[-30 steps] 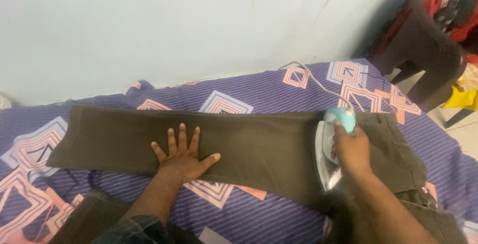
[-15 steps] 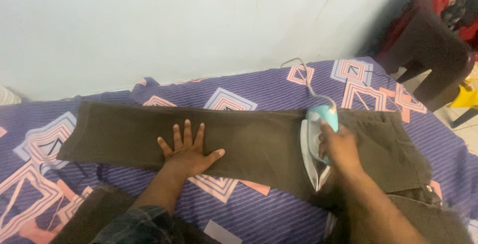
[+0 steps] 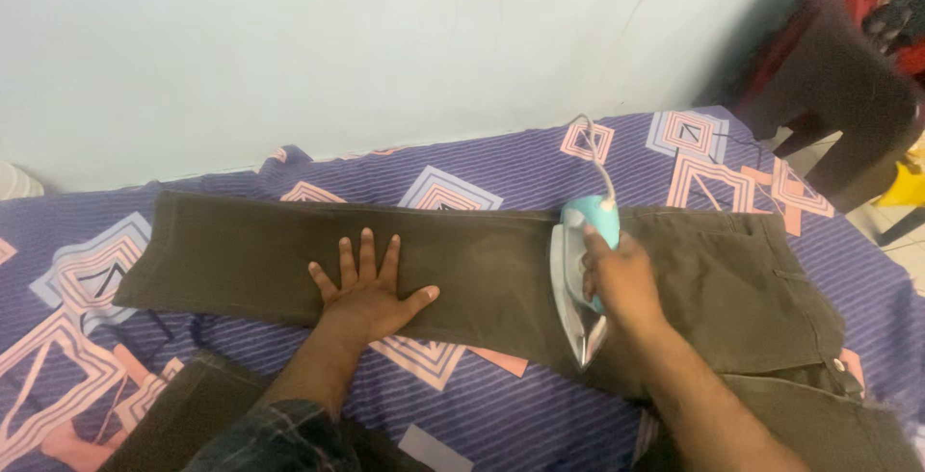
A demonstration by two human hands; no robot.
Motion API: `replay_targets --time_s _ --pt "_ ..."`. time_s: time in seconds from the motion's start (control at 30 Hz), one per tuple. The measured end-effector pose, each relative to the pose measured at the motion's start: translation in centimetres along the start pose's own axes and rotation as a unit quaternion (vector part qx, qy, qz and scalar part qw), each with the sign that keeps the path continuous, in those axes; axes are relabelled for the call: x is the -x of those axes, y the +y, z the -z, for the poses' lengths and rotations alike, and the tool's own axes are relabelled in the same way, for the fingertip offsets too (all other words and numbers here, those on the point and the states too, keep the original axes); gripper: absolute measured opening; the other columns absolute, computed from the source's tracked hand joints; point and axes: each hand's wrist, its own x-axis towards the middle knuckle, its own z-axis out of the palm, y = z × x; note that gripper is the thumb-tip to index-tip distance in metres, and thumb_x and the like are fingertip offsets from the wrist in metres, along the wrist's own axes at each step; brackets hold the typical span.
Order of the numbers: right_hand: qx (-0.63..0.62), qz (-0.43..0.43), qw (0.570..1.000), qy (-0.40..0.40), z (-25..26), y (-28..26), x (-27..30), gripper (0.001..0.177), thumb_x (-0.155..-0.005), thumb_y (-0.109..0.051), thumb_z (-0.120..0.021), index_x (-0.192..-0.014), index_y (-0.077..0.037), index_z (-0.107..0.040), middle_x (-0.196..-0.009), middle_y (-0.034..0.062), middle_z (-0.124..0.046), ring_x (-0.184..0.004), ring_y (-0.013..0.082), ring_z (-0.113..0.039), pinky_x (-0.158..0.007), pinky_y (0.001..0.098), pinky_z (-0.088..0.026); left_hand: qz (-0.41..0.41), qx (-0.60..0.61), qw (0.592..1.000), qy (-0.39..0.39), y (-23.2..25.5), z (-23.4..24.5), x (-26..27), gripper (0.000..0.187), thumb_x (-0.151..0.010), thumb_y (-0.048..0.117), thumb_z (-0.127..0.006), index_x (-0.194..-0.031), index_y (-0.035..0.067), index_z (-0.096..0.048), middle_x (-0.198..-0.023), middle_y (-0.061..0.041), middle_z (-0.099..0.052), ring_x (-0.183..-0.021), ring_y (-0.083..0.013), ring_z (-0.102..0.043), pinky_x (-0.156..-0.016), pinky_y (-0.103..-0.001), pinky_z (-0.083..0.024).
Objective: The person irons a pair of dark trousers laid out on a bed. They use a handheld iron to smooth the fabric, repeatedly moving the iron along the legs and adjusting the trousers with their hands.
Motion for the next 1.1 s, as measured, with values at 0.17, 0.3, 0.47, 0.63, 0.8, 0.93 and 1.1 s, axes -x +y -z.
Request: replay_targets --time_s 0.17,0.3,0.47,0.63,0.8,0.93,1.1 --pt "0.010 -0.087 0.996 0.004 -1.4 0.9 4.9 0.027 -0.096 -0.030 -0.065 -0.093 -0.003 -0.059 -0.061 0.0032 -0.051 -0.043 0.0135 -0.045 -0.040 0.0322 -0.035 -0.003 0.015 1.000 -0.009 -0.2 0.1 -0.7 0.110 -0.082 0.090 -0.034 -0.165 0.032 0.006 -0.171 -0.010 0.026 -0.155 -0.0367 0.030 -0.115 -0.073 0.018" --pt "0.006 -0.017 1.000 -0.015 -2.3 -0.4 2.0 0.026 -0.098 -0.030 -0.064 -0.096 -0.005 -0.061 -0.064 -0.0001 -0.052 -0.047 0.0099 -0.046 -0.042 0.0297 -0.038 -0.011 0.004 1.000 0.004 -0.3 -0.4 -0.3 0.109 -0.083 0.091 -0.032 -0.165 0.030 0.006 -0.171 -0.011 0.025 -0.155 -0.0372 0.030 -0.115 -0.074 0.019" --pt "0.044 -0.044 0.998 -0.010 -3.5 -0.6 4.2 0.028 -0.096 -0.032 -0.065 -0.095 -0.004 -0.062 -0.063 0.0019 -0.055 -0.046 0.0130 -0.051 -0.042 0.0316 -0.041 -0.008 0.012 1.000 0.003 -0.4 -0.5 -0.6 0.111 -0.081 0.092 -0.034 -0.165 0.031 0.007 -0.171 -0.010 0.025 -0.155 -0.0374 0.030 -0.114 -0.074 0.019" --pt "0.059 -0.079 0.995 -0.001 -4.4 -0.2 5.6 0.028 -0.096 -0.031 -0.065 -0.095 -0.003 -0.062 -0.061 0.0049 -0.055 -0.044 0.0147 -0.049 -0.041 0.0334 -0.040 -0.010 0.012 1.000 0.002 -0.4 -0.6 -0.8 0.111 -0.081 0.091 -0.033 -0.165 0.031 0.007 -0.171 -0.011 0.025 -0.155 -0.0372 0.029 -0.114 -0.074 0.019" --pt "0.012 0.002 0.999 -0.040 -5.0 -1.3 2.0 0.033 -0.101 -0.033 -0.064 -0.097 -0.001 -0.063 -0.066 0.0014 -0.055 -0.048 0.0099 -0.050 -0.044 0.0301 -0.043 -0.011 0.015 1.000 0.009 -0.2 -0.3 -0.1 0.109 -0.083 0.090 -0.033 -0.165 0.029 0.005 -0.172 -0.010 0.025 -0.155 -0.0373 0.029 -0.115 -0.073 0.019" --pt "0.031 -0.058 0.998 -0.009 -6.4 0.0 6.0 0.025 -0.096 -0.029 -0.064 -0.100 -0.004 -0.062 -0.063 0.0037 -0.055 -0.047 0.0150 -0.053 -0.043 0.0322 -0.043 -0.014 0.019 1.000 -0.002 -0.4 -0.1 -0.5 0.111 -0.082 0.090 -0.034 -0.165 0.030 0.008 -0.171 -0.010 0.025 -0.155 -0.0376 0.029 -0.114 -0.073 0.019" --pt "-0.014 -0.056 0.997 -0.056 -7.0 -2.3 4.0 0.028 -0.099 -0.031 -0.060 -0.105 -0.003 -0.059 -0.064 0.0010 -0.056 -0.052 0.0127 -0.060 -0.048 0.0279 -0.050 -0.017 0.009 1.000 0.008 -0.5 -0.4 -0.3 0.110 -0.083 0.090 -0.032 -0.165 0.029 0.007 -0.171 -0.011 0.024 -0.155 -0.0364 0.028 -0.115 -0.072 0.019"
